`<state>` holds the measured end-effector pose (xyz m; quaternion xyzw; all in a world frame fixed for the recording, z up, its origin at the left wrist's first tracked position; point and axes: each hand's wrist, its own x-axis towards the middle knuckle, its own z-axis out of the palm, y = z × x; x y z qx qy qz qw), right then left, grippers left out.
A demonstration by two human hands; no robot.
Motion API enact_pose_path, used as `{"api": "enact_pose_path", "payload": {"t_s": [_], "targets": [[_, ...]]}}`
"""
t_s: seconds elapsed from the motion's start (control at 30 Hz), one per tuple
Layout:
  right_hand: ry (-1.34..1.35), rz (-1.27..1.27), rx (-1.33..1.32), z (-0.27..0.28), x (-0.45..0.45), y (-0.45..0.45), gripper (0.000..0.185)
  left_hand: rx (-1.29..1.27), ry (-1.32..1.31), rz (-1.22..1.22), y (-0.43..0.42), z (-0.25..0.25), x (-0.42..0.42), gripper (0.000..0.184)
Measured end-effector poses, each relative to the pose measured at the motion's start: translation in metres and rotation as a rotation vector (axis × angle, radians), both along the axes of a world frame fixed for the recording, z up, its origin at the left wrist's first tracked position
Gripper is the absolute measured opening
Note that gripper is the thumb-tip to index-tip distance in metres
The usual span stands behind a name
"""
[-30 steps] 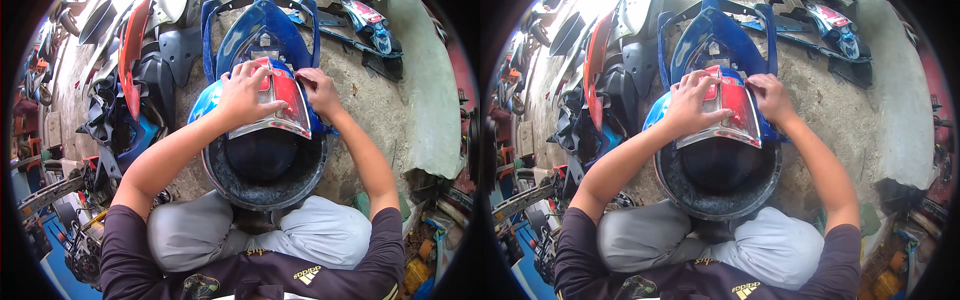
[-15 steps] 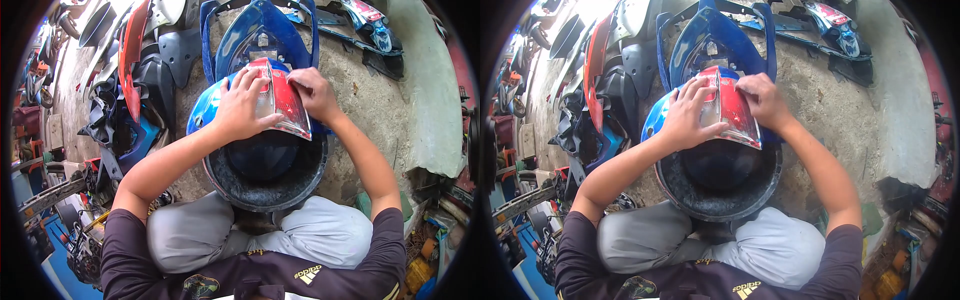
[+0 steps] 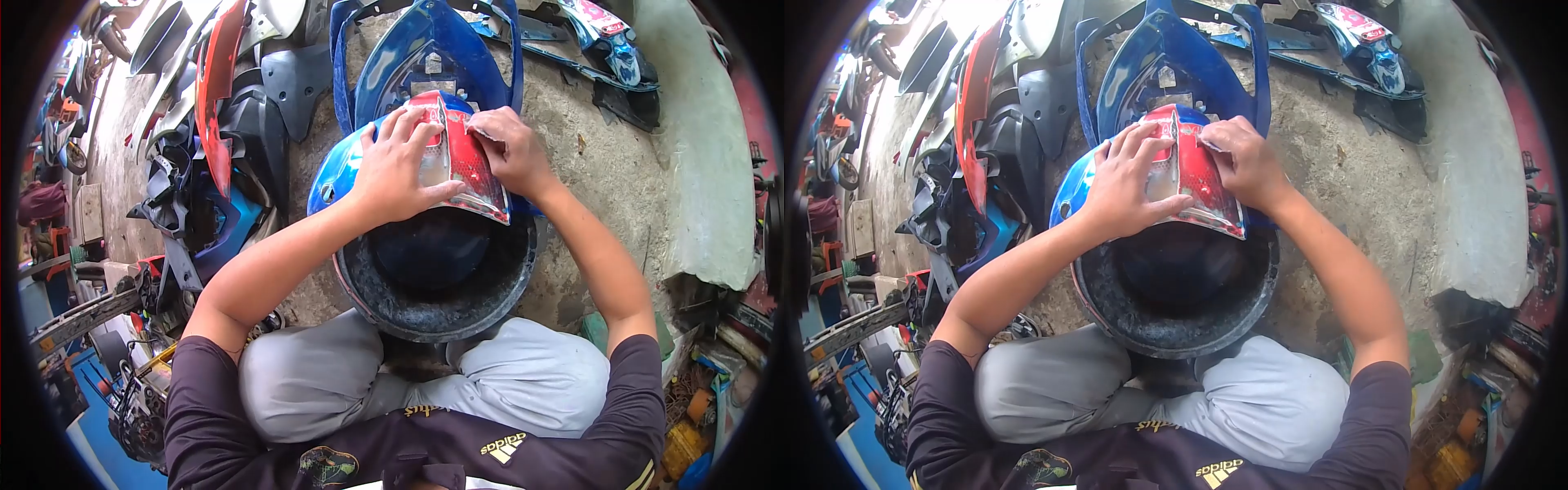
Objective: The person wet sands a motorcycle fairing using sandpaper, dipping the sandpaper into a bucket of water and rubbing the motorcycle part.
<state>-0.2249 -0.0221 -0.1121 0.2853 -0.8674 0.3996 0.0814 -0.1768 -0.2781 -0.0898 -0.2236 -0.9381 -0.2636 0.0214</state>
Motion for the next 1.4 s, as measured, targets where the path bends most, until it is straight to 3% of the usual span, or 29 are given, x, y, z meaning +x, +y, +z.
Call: {"api": "enact_pose_path", "payload": {"t_s": [0.6, 0.63, 0.77, 0.9, 1.03, 1.17, 1.27, 1.4], "targets": [[-0.047, -0.039, -0.019, -0.008, -0.008, 0.009, 0.017, -0.007, 0.006, 0.015, 0.001, 0.001, 0.001, 0.09], [-0.165, -0.097, -0.04, -0.012, -0.012, 0.009, 0.021, -0.014, 0.006, 0.015, 0.002, 0.001, 0.002, 0.09], [0.148, 0.054, 0.066, 0.004, -0.004, 0.0, 0.015, -0.002, 0.005, 0.008, 0.0, 0.0, 0.001, 0.089], [-0.064, -0.071, 0.058, -0.012, -0.019, 0.005, 0.022, 0.0, 0.004, 0.011, 0.001, -0.002, 0.003, 0.089], [0.109, 0.069, 0.106, 0.003, -0.006, -0.002, 0.018, 0.008, 0.006, 0.005, 0.001, 0.0, 0.001, 0.09], [-0.085, -0.07, 0.054, -0.017, -0.02, 0.008, 0.025, 0.002, 0.01, 0.018, 0.002, -0.001, 0.002, 0.09], [0.027, 0.072, 0.115, 0.007, -0.006, 0.001, 0.022, 0.005, 0.016, 0.014, 0.0, -0.001, 0.001, 0.089], [-0.057, -0.084, 0.075, -0.011, -0.019, 0.004, 0.021, 0.012, 0.01, 0.02, 0.001, -0.002, 0.002, 0.088]]}}
